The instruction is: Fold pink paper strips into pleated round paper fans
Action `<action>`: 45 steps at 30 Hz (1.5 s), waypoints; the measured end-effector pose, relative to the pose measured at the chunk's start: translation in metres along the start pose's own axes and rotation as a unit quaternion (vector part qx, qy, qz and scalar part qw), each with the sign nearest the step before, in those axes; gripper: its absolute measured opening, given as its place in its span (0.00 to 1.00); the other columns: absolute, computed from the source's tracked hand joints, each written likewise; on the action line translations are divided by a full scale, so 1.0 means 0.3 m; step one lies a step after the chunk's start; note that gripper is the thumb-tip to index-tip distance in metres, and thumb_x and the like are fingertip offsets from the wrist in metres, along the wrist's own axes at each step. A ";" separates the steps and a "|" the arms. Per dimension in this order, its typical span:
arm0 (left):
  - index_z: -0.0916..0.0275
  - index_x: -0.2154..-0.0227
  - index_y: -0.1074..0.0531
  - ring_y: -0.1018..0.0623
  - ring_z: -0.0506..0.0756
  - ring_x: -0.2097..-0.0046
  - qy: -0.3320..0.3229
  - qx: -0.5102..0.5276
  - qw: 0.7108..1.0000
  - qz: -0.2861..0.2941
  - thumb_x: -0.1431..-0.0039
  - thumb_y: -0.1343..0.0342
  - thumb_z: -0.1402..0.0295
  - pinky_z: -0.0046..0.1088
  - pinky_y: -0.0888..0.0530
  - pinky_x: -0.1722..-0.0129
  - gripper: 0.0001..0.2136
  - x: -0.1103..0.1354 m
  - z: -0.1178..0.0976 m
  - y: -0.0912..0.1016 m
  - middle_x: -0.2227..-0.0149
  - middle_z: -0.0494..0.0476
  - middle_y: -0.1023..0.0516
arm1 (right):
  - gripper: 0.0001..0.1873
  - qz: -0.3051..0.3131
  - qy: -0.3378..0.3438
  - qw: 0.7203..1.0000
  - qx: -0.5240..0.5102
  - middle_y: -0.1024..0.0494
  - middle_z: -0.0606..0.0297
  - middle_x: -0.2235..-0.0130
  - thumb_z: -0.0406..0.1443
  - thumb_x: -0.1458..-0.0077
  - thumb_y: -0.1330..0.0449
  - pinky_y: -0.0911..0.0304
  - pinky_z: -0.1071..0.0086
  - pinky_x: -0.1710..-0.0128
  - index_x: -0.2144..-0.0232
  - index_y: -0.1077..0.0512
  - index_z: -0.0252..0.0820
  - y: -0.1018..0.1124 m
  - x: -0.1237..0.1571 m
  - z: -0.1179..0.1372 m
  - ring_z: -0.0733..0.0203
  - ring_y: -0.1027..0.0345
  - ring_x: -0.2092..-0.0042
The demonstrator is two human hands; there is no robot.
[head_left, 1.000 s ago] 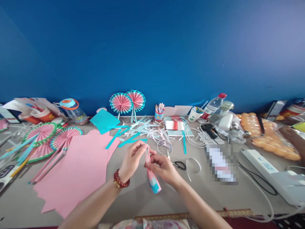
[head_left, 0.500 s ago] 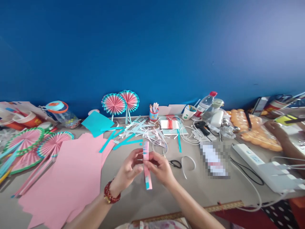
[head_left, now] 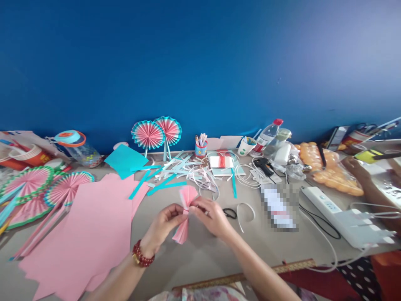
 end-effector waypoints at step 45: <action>0.63 0.69 0.24 0.28 0.49 0.69 -0.129 0.011 0.978 -0.165 0.43 0.42 0.65 0.27 0.28 0.64 0.07 0.010 -0.053 0.082 0.62 0.55 0.24 | 0.04 -0.076 0.023 0.987 0.140 0.24 0.63 0.71 0.34 0.35 0.53 0.41 0.71 0.71 0.59 0.40 0.43 -0.043 0.060 0.158 0.59 0.29 0.71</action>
Point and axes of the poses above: each hand's wrist, its own x-axis away from the middle knuckle, its own y-axis out of the back of the hand, z = x × y, the point moved 8 cm from there along -x, towards the middle knuckle
